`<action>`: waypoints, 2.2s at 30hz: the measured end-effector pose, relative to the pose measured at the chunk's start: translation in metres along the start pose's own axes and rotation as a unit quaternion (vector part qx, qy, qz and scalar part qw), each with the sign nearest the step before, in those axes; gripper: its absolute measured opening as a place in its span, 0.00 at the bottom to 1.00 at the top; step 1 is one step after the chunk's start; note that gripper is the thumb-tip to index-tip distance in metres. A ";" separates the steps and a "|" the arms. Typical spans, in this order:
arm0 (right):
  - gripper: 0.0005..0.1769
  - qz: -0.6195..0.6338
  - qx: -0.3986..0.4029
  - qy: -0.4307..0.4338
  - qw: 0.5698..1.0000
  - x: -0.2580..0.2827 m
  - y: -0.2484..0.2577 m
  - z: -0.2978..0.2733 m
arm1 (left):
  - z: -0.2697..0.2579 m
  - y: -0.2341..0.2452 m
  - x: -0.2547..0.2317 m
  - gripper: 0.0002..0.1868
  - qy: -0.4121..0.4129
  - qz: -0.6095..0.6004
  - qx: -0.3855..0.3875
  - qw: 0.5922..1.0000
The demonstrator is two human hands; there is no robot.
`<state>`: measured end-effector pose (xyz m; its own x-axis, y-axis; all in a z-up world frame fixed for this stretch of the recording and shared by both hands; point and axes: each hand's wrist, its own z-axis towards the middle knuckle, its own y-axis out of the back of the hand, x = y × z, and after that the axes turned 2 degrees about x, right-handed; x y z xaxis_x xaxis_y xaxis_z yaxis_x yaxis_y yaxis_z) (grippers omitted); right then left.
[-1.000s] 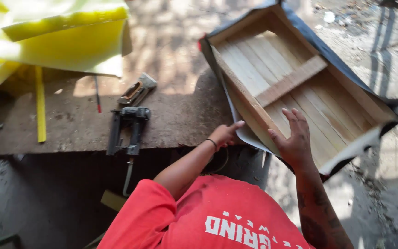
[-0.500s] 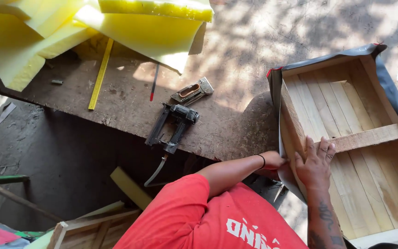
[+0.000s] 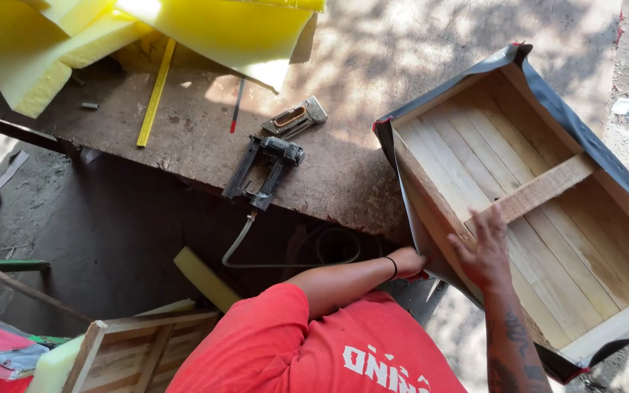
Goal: Stretching and stapling a black vinyl cover onto a wooden furniture frame using a pneumatic stapler.
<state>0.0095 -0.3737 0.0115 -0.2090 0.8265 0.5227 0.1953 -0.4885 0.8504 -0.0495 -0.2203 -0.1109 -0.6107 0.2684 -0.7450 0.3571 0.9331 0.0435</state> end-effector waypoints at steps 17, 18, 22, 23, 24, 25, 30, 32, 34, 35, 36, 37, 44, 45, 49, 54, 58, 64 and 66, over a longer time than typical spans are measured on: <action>0.54 0.039 -0.018 -0.429 0.902 -0.021 -0.006 0.075 | 0.028 -0.006 0.022 0.25 -0.019 -0.058 -0.008 0.998; 0.51 0.044 -0.013 -0.441 0.896 -0.011 -0.001 0.075 | 0.031 -0.005 0.028 0.25 -0.032 -0.042 -0.039 0.998; 0.46 0.067 -0.078 -0.500 0.860 0.010 -0.004 0.058 | 0.002 0.004 0.029 0.31 -0.020 -0.011 0.012 1.000; 0.47 0.054 -0.110 -0.482 0.868 0.025 0.000 0.055 | -0.010 0.006 0.024 0.30 -0.012 -0.005 0.005 1.000; 0.48 0.039 -0.141 -0.463 0.874 0.041 0.002 0.053 | -0.022 0.010 0.020 0.30 -0.004 0.001 -0.002 1.000; 0.48 0.033 -0.138 -0.479 0.866 0.042 0.002 0.050 | -0.028 0.009 0.018 0.30 0.004 0.003 0.015 1.000; 0.47 0.012 -0.169 -0.446 0.879 0.050 -0.010 0.047 | -0.020 0.002 0.037 0.30 -0.044 -0.044 0.029 0.998; 0.49 -0.007 -0.191 -0.432 0.881 0.040 -0.031 0.041 | -0.018 0.003 0.043 0.32 -0.043 -0.026 0.032 0.998; 0.51 -0.026 -0.221 -0.427 0.877 0.019 -0.057 0.028 | -0.015 0.002 0.053 0.34 -0.045 -0.001 0.047 0.998; 0.47 -0.067 -0.278 -0.391 0.875 0.005 -0.073 0.025 | -0.012 0.000 0.059 0.37 -0.047 0.027 0.050 0.997; 0.44 -0.108 -0.332 -0.352 0.868 -0.010 -0.088 0.021 | -0.008 -0.002 0.064 0.39 -0.050 0.055 0.053 0.996; 0.44 -0.111 -0.329 -0.351 0.869 -0.011 -0.093 0.019 | -0.004 -0.004 0.070 0.39 -0.048 0.050 0.053 0.996; 0.42 -0.065 -0.305 -0.379 0.871 -0.010 -0.092 0.019 | -0.013 -0.010 0.077 0.42 -0.073 0.088 0.044 0.992; 0.42 -0.051 -0.296 -0.385 0.873 -0.007 -0.083 0.026 | -0.014 -0.009 0.070 0.44 -0.083 0.100 0.031 0.991; 0.48 -0.043 -0.286 -0.396 0.871 -0.003 -0.075 0.033 | -0.021 -0.005 0.040 0.44 -0.125 0.114 0.015 0.986; 0.45 -0.060 -0.253 -0.406 0.876 -0.015 -0.082 0.031 | 0.003 0.014 -0.021 0.37 -0.194 0.256 0.082 0.944; 0.43 -0.019 -0.160 -0.418 0.894 -0.037 -0.083 0.031 | 0.036 0.012 -0.046 0.28 -0.121 0.111 0.116 0.980; 0.45 0.117 -0.050 -0.392 0.911 -0.015 -0.051 0.009 | 0.018 0.015 -0.082 0.18 0.179 -0.185 0.118 0.959; 0.61 0.173 0.011 -0.288 0.942 -0.025 -0.039 -0.009 | 0.036 0.014 -0.074 0.16 0.211 -0.233 0.113 0.942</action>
<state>-0.0016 -0.3779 -0.0339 0.4233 0.6363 0.6449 0.1774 -0.7563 0.6297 0.0263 -0.2361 -0.0789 -0.9481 -0.0426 -0.3150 0.0928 0.9108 -0.4023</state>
